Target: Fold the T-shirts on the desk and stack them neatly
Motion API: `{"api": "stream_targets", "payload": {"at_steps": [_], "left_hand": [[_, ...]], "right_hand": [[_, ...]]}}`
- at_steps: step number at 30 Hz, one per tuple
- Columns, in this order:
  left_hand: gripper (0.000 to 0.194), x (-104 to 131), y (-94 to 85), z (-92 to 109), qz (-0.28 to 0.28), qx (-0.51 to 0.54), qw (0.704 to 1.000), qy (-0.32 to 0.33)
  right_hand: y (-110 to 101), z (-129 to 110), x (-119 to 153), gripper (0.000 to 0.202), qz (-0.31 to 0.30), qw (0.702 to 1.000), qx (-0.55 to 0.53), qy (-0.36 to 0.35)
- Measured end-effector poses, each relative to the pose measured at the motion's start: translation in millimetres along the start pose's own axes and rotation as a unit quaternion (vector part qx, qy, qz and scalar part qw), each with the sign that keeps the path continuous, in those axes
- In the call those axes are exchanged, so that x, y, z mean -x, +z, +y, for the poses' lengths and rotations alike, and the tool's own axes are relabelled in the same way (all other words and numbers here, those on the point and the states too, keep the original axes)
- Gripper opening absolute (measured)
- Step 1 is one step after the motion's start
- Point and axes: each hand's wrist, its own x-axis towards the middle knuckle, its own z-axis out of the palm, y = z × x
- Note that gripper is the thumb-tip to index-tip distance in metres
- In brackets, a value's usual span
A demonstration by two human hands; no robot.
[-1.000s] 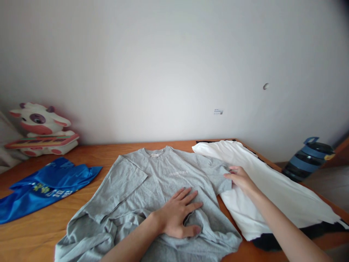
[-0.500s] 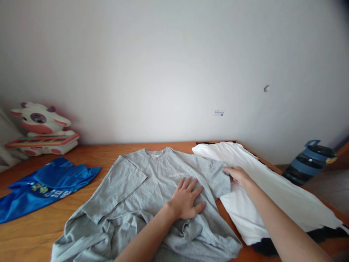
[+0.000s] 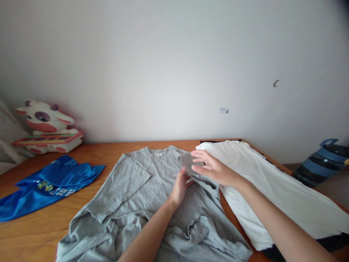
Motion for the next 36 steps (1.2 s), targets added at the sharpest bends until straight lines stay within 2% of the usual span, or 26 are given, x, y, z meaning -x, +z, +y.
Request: {"api": "stream_targets", "payload": {"at_steps": [1,3,6,8,11,15,18,22,24,28,31,36], "left_hand": [[0.060,-3.9,-2.8,4.0,0.026,0.086,0.996,-0.021],[0.052,-10.1,-9.0,9.3,0.068,0.164,0.982,-0.060],[0.026,-15.3,-14.2,9.4,0.141,0.216,0.960,-0.107],[0.025,-16.7,-13.4,7.9,0.159,0.253,0.948,-0.109],[0.032,-16.8,-10.8,10.1,0.158,0.302,0.935,-0.099],[0.038,-15.5,-13.9,16.7,0.157,0.305,0.935,-0.086],[0.039,-13.9,-19.1,15.4,0.157,0.278,0.939,-0.130],[0.034,-13.2,-24.1,6.5,0.094,0.248,0.943,-0.200],[0.028,-14.6,-26.6,2.5,0.104,0.233,0.951,-0.172],[0.020,-20.3,-34.3,-0.6,0.205,0.163,0.963,-0.055],[0.015,-24.0,-40.4,-0.5,0.237,0.119,0.964,-0.027],[0.014,-21.6,-50.9,4.0,0.274,-0.006,0.961,0.022]], "right_hand": [[6.4,-7.1,8.6,0.049,-0.033,0.999,0.023,-0.014],[16.7,-9.3,29.9,0.052,-0.022,0.993,0.119,-0.005],[29.4,9.2,64.0,0.065,0.007,0.968,0.247,0.033],[37.0,24.6,82.5,0.061,-0.001,0.958,0.284,0.037],[43.9,39.1,99.9,0.046,0.004,0.946,0.323,0.010],[42.0,46.7,111.9,0.035,0.038,0.931,0.364,-0.008],[41.5,50.8,117.8,0.030,0.070,0.929,0.362,0.010],[46.5,50.8,117.1,0.041,0.082,0.927,0.366,-0.026],[47.8,48.7,114.0,0.037,0.054,0.924,0.371,-0.072],[45.4,47.2,109.8,0.027,-0.016,0.919,0.368,-0.143],[44.3,47.7,108.0,0.020,-0.028,0.925,0.355,-0.131],[51.9,50.8,106.8,0.021,-0.011,0.963,0.256,-0.078]]}}
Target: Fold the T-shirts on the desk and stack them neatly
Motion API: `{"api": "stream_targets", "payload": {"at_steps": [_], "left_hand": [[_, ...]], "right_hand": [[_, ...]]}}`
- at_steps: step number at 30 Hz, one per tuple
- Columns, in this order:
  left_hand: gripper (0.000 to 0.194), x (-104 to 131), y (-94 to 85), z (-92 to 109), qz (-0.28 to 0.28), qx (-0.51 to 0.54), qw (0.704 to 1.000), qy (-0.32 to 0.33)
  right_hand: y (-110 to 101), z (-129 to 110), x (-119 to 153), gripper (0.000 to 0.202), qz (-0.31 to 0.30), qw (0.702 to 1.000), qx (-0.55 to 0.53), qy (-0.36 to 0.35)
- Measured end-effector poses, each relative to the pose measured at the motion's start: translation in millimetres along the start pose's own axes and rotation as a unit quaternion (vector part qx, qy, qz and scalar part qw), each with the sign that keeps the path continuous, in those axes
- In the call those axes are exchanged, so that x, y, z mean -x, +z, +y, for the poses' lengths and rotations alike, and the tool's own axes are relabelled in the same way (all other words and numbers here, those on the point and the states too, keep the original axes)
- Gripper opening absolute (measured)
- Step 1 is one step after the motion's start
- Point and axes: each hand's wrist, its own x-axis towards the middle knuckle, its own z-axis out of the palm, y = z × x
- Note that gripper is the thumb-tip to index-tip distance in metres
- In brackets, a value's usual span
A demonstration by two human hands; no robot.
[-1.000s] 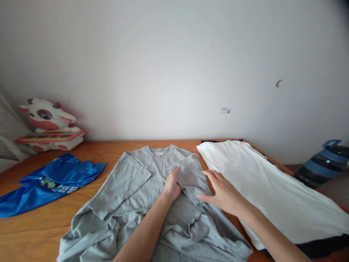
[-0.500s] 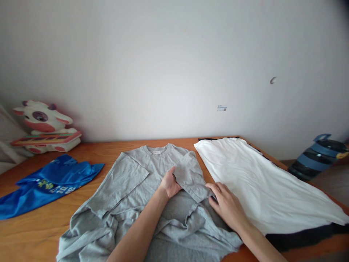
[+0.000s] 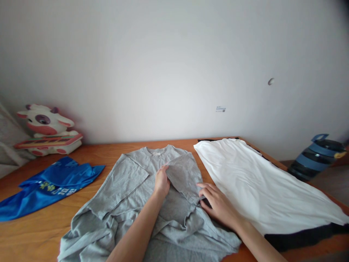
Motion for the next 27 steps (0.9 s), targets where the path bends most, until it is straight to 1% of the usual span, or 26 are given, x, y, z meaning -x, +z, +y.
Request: {"api": "stream_targets", "payload": {"at_steps": [3,5,6,7,9,11,14,16,18,20,22,25,27], "left_hand": [[0.016,-4.2,-5.8,9.8,0.016,-0.113,0.992,0.061],[0.019,-10.9,-2.5,16.8,0.019,-0.195,0.975,0.105],[0.020,-15.4,2.5,19.3,0.016,-0.235,0.964,0.125],[0.022,-20.7,9.9,20.7,0.010,-0.273,0.951,0.142],[0.020,-32.9,30.8,20.1,-0.007,-0.346,0.924,0.160],[0.016,-45.9,56.1,15.8,-0.022,-0.414,0.895,0.162],[0.020,-63.9,92.4,7.0,-0.034,-0.502,0.850,0.160],[0.022,-74.9,110.9,1.9,-0.043,-0.550,0.820,0.155],[0.018,-86.1,124.0,-1.5,-0.057,-0.588,0.793,0.150],[0.015,-97.4,132.2,-3.0,-0.071,-0.615,0.771,0.150],[0.015,-107.8,136.0,-3.5,-0.079,-0.629,0.755,0.166],[0.021,-117.0,134.1,-7.0,-0.086,-0.638,0.736,0.207],[0.021,-117.6,129.3,-13.0,-0.100,-0.641,0.723,0.238]], "right_hand": [[7.3,2.5,2.7,0.023,0.014,0.998,-0.055,0.034],[10.4,5.1,4.5,0.024,0.025,0.996,-0.077,0.047],[11.1,6.1,5.0,0.024,0.028,0.995,-0.084,0.048],[11.5,6.8,5.3,0.025,0.030,0.994,-0.090,0.047],[11.1,7.3,5.2,0.026,0.031,0.994,-0.099,0.043],[10.1,6.8,4.8,0.026,0.034,0.993,-0.107,0.039],[9.0,6.1,4.8,0.026,0.035,0.992,-0.117,0.040],[9.4,6.2,5.4,0.027,0.034,0.992,-0.118,0.042],[11.0,7.0,6.1,0.029,0.036,0.992,-0.117,0.040],[13.5,8.1,6.8,0.030,0.044,0.991,-0.117,0.038],[16.0,9.3,6.9,0.031,0.052,0.991,-0.119,0.035],[17.7,10.5,5.8,0.029,0.058,0.991,-0.115,0.026],[16.8,10.3,4.2,0.028,0.052,0.993,-0.107,0.026]]}}
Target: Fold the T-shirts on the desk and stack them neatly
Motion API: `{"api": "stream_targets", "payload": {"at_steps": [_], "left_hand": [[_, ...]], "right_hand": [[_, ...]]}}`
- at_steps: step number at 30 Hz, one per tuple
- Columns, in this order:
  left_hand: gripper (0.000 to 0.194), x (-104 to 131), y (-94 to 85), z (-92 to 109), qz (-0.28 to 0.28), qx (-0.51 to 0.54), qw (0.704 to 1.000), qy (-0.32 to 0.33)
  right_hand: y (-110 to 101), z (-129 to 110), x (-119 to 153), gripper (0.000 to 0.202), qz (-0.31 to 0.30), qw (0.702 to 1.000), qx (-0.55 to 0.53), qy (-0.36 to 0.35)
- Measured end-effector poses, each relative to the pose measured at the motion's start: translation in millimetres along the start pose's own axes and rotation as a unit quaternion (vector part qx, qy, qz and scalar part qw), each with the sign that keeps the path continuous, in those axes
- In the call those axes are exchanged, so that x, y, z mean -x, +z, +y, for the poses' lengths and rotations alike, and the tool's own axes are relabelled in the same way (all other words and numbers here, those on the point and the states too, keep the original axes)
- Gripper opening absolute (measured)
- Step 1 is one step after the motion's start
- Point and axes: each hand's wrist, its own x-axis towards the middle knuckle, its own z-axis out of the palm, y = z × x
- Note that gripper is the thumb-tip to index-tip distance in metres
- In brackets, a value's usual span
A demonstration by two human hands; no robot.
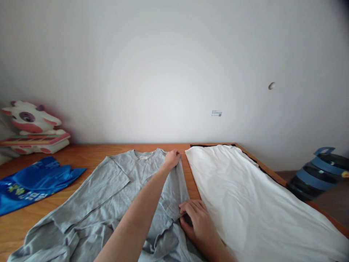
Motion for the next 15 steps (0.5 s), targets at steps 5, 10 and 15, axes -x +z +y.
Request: {"api": "stream_targets", "payload": {"at_steps": [5,10,15], "left_hand": [[0.023,14.8,6.8,-7.2,-0.002,-0.023,0.995,0.094],[0.026,32.6,-23.1,-14.8,0.007,-0.068,0.990,0.120],[0.027,80.1,-58.5,-37.2,-0.036,-0.126,0.988,0.083]], "right_hand": [[-5.2,-2.9,-3.4,0.031,-0.032,0.999,0.029,0.003],[-6.7,-2.3,-1.9,0.029,-0.033,0.998,0.060,-0.018],[-5.5,-4.2,-0.2,0.016,-0.011,0.996,0.084,-0.037]]}}
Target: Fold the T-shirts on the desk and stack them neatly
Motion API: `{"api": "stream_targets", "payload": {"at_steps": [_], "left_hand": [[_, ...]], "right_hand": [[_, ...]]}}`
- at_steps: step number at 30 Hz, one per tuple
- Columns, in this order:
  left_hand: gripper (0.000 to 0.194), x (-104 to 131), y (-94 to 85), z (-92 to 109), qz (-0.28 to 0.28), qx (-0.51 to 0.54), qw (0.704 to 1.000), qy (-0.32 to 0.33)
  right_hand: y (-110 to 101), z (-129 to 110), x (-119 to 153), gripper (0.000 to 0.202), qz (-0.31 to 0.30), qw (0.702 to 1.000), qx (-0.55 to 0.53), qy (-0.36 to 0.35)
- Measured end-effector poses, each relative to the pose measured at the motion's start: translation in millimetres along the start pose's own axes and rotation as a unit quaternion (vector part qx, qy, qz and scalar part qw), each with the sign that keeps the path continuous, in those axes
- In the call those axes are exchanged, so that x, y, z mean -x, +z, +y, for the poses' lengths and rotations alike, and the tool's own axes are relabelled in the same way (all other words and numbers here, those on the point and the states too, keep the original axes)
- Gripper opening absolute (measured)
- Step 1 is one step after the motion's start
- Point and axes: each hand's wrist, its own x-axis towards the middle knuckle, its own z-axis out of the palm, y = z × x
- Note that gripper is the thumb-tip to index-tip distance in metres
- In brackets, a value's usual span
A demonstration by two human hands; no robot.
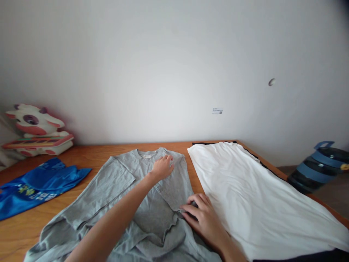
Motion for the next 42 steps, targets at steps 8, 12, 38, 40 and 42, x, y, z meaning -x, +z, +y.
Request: {"api": "stream_targets", "payload": {"at_steps": [8,12,38,40,42], "left_hand": [[0.027,52.5,-18.0,-25.1,-0.053,-0.024,0.997,-0.049],[0.029,58.0,-24.3,-25.9,-0.021,-0.033,0.999,-0.035],[0.105,108.2,16.0,-19.4,-0.022,0.064,0.998,-0.001],[0.105,105.3,14.6,-21.8,-0.028,0.068,0.997,0.005],[0.105,103.4,14.1,-22.4,-0.032,0.073,0.997,0.008]], "right_hand": [[-0.9,-0.1,-1.2,0.019,0.022,0.990,0.081,-0.111],[-9.6,-10.1,-6.1,0.018,-0.019,0.985,0.104,-0.135],[97.6,46.1,-173.5,0.083,-0.109,0.944,0.203,0.235],[96.5,46.3,-175.3,0.079,-0.096,0.950,0.213,0.209],[94.1,44.3,-175.4,0.070,-0.070,0.957,0.225,0.172]]}}
